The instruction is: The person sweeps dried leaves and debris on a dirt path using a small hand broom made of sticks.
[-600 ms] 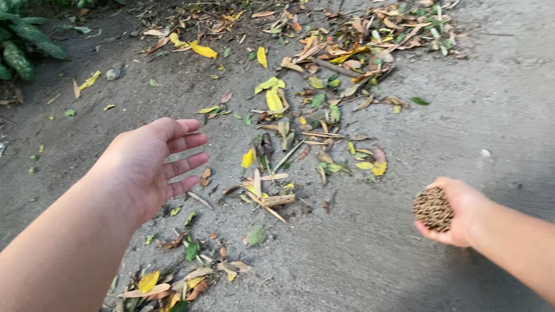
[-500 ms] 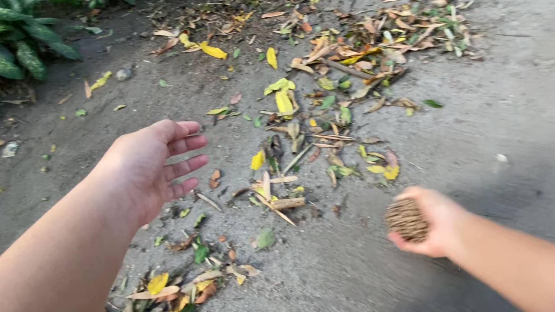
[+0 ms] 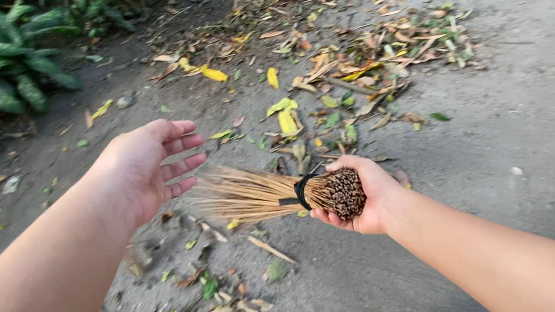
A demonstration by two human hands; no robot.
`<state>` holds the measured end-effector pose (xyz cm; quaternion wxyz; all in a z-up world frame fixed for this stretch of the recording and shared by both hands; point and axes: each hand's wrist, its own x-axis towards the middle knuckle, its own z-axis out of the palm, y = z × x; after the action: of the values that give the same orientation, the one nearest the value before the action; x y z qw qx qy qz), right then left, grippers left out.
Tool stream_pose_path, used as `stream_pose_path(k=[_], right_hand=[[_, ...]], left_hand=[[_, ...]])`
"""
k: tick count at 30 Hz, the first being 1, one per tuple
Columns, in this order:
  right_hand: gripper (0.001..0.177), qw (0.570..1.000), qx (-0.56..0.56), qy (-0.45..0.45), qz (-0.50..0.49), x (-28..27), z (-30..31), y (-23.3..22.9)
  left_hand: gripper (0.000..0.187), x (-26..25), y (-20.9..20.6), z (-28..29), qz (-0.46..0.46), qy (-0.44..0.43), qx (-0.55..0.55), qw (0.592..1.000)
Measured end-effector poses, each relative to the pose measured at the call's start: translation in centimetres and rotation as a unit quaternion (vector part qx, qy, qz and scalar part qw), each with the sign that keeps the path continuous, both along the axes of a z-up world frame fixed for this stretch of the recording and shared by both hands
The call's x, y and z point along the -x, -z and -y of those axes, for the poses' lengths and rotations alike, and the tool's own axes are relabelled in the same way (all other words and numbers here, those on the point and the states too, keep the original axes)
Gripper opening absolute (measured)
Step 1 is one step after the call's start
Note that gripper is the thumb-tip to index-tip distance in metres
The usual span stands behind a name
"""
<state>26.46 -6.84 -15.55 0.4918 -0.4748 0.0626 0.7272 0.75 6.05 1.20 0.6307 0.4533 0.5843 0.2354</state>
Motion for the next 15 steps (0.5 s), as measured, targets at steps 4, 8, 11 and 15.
stream_pose_path(k=[4, 8, 11, 15], right_hand=[[0.042, 0.994, 0.012, 0.071, 0.081, -3.3, 0.8, 0.3], [0.030, 0.976, 0.076, 0.172, 0.112, -9.1, 2.6, 1.7], [0.021, 0.959, 0.120, 0.198, 0.164, -14.3, 5.1, 2.8], [0.016, 0.928, 0.201, 0.249, 0.192, -19.0, 7.9, 4.4]], left_hand=[[0.025, -2.7, -0.1, -0.4, 0.004, 0.022, -0.003, 1.000], [0.025, -5.0, 0.0, -0.4, 0.016, 0.023, 0.003, 1.000], [0.027, -6.5, 0.6, 0.3, 0.008, 0.005, 0.007, 1.000], [0.029, -8.4, 1.3, 1.0, 0.010, 0.001, 0.030, 0.999]])
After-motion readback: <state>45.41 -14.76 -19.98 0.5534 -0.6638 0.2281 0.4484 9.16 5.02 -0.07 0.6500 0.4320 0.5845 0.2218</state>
